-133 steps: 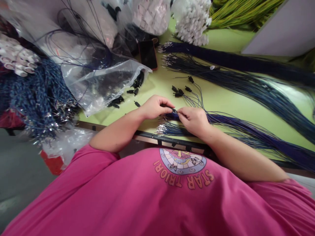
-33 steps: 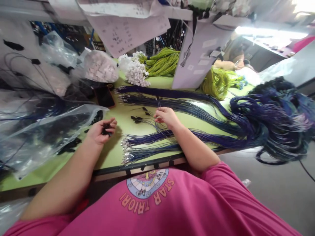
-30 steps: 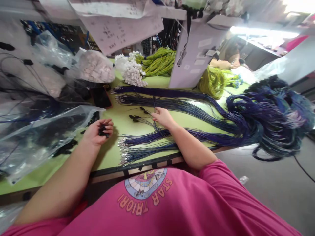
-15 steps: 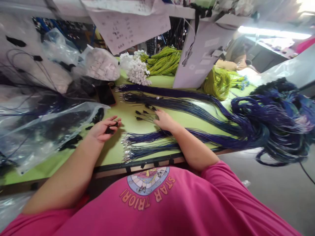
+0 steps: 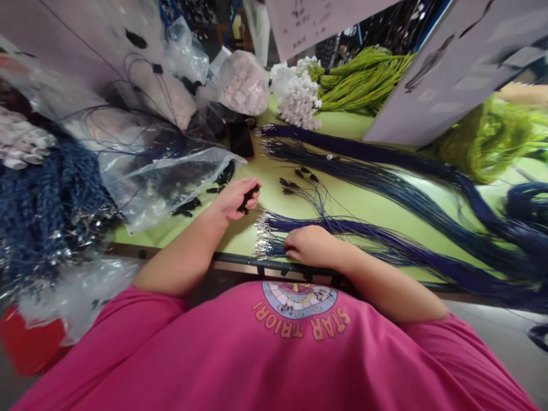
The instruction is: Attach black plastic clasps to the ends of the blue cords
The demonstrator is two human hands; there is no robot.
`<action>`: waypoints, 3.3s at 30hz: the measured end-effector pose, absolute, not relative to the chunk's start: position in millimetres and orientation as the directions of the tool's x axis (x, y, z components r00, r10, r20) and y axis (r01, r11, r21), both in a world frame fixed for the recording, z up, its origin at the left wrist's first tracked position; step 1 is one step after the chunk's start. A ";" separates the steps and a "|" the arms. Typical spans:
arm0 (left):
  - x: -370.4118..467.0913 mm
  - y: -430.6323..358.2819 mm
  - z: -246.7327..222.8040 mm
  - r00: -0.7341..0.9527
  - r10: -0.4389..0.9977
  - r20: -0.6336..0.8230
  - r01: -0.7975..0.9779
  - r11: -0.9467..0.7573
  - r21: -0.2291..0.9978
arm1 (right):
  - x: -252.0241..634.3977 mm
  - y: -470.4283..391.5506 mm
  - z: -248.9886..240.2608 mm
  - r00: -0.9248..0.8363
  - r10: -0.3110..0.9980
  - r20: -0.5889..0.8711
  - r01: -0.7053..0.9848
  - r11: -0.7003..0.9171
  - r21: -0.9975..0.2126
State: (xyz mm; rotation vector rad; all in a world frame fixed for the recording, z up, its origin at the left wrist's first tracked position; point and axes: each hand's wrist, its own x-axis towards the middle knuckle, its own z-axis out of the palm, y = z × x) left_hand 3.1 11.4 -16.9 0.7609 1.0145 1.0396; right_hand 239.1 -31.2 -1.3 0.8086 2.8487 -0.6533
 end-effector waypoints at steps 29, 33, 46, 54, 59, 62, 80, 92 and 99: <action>8.3 2.9 -19.4 0.360 0.881 -0.307 0.051 0.310 0.949 | 235.8 -30.3 -14.5 -0.765 0.637 0.097 0.377 0.564 -0.735; 13.3 -2.5 -17.6 0.447 0.849 -0.281 0.067 0.282 0.957 | 236.2 -24.8 -15.2 -0.639 0.753 0.155 0.378 0.483 -0.790; 28.5 -15.3 -17.0 0.509 0.832 -0.221 0.214 0.127 0.969 | 237.7 -21.4 -22.8 -0.603 0.763 0.234 0.406 0.545 -0.733; 24.4 -11.4 -16.2 0.405 0.888 -0.217 -0.004 0.239 0.971 | 243.1 -16.2 -23.4 -0.583 0.769 0.262 0.517 0.600 -0.611; 24.7 -8.2 -22.3 0.323 0.924 -0.204 -0.062 0.235 0.970 | 243.8 -8.1 -24.6 -0.542 0.814 0.210 0.532 0.525 -0.664; 24.4 -7.1 -22.1 0.328 0.922 -0.207 -0.060 0.239 0.969 | 243.8 -5.0 -25.1 -0.532 0.826 0.187 0.539 0.500 -0.678; 27.6 -11.3 -16.5 0.214 0.953 -0.214 0.212 0.169 0.963 | 243.7 -13.6 -29.6 -0.476 0.820 0.319 0.613 0.569 -0.548; 25.5 -11.3 -25.6 0.283 0.953 -0.108 0.335 0.007 0.942 | 243.3 -11.7 -24.9 -0.586 0.802 0.114 0.638 0.544 -0.545; 29.4 -10.3 -27.4 0.334 0.937 -0.103 0.419 -0.049 0.907 | 237.6 -11.6 -26.6 -0.572 0.820 0.018 0.667 0.478 -0.571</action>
